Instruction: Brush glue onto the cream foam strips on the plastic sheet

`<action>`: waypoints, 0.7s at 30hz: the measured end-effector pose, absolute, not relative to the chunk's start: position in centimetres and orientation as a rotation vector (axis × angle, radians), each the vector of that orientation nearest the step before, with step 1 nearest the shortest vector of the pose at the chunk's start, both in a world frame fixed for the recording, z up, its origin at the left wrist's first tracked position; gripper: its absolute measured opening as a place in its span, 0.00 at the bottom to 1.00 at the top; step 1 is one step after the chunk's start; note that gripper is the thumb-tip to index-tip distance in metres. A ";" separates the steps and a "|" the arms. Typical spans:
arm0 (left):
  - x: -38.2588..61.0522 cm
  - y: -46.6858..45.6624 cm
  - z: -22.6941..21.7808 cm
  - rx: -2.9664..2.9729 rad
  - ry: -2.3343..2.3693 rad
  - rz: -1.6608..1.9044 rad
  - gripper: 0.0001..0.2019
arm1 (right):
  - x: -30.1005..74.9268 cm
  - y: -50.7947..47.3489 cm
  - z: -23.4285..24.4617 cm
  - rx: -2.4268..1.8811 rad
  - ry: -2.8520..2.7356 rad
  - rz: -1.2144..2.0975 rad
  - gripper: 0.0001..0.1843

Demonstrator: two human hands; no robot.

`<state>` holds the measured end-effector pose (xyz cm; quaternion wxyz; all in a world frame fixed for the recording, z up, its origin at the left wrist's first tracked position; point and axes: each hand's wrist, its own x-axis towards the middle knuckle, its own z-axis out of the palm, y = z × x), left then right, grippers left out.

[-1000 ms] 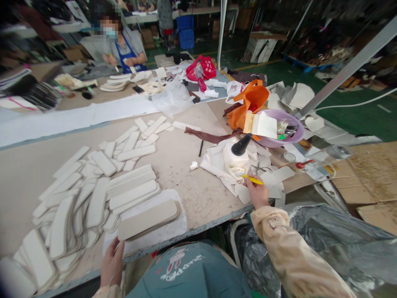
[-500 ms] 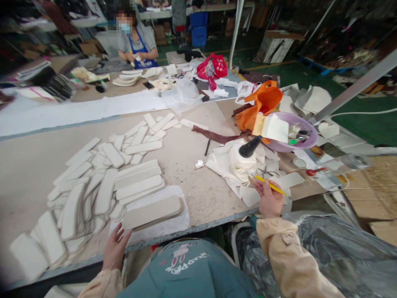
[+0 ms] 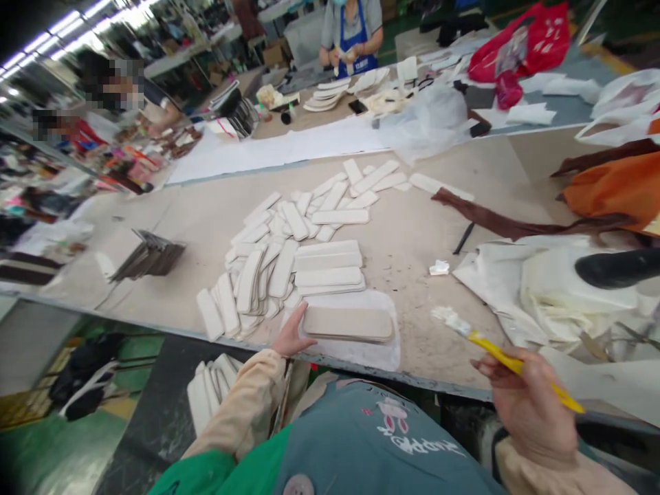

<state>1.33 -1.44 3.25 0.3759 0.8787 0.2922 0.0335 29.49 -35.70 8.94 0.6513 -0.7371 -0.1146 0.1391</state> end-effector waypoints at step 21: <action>0.5 2.1 0.1 2.125 0.474 0.115 0.41 | 17.4 -16.9 9.5 -1.731 -0.783 0.945 0.11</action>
